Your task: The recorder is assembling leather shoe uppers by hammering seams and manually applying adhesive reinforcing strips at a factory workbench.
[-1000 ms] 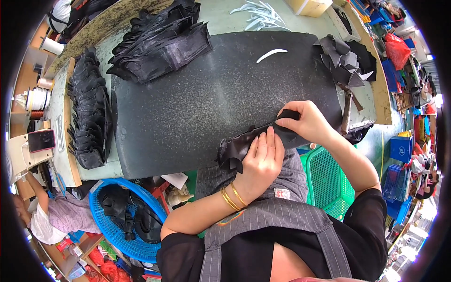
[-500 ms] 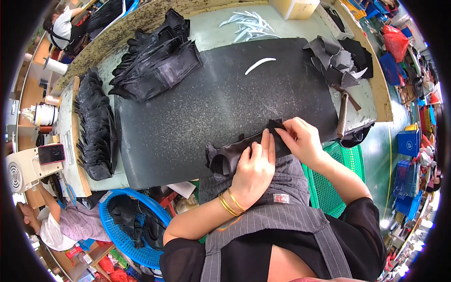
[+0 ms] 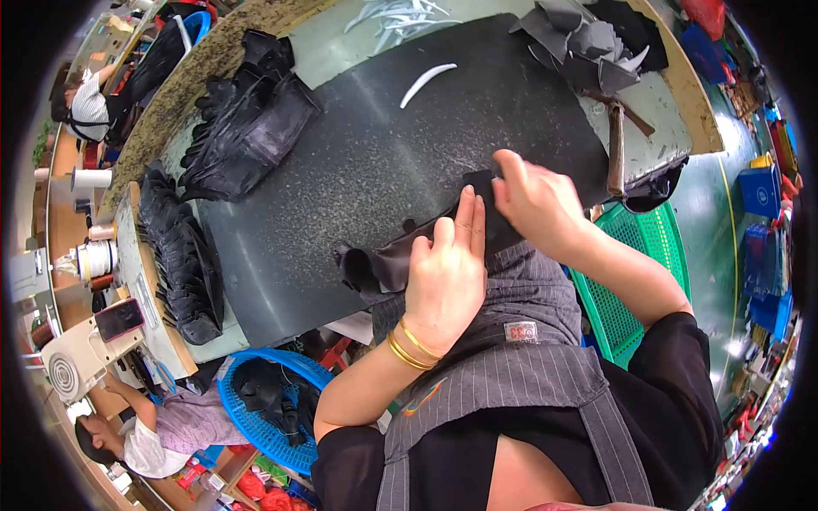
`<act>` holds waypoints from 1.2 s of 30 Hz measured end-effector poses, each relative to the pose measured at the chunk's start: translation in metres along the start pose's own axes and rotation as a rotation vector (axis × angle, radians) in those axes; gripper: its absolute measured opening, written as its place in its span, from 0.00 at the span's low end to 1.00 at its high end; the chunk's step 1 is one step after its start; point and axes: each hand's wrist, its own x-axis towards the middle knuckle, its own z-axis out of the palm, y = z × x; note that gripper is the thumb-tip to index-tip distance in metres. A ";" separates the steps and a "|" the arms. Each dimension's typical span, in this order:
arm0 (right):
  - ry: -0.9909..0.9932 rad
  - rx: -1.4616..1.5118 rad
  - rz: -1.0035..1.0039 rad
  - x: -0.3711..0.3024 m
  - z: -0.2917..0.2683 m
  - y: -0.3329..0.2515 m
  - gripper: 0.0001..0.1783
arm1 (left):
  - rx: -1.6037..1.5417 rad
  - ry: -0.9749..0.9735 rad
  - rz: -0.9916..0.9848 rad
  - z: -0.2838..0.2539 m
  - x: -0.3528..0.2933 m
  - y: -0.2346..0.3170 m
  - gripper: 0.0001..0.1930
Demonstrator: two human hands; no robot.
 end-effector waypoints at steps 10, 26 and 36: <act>-0.379 0.092 -0.679 -0.021 -0.011 0.004 0.43 | -0.363 0.225 0.085 0.002 -0.049 -0.028 0.17; -0.333 0.434 -0.629 0.004 -0.006 -0.025 0.23 | -0.699 0.167 -0.080 -0.013 -0.050 -0.057 0.13; -0.128 0.368 -0.572 -0.015 0.005 -0.040 0.13 | -0.710 0.160 -0.087 -0.003 -0.050 -0.055 0.11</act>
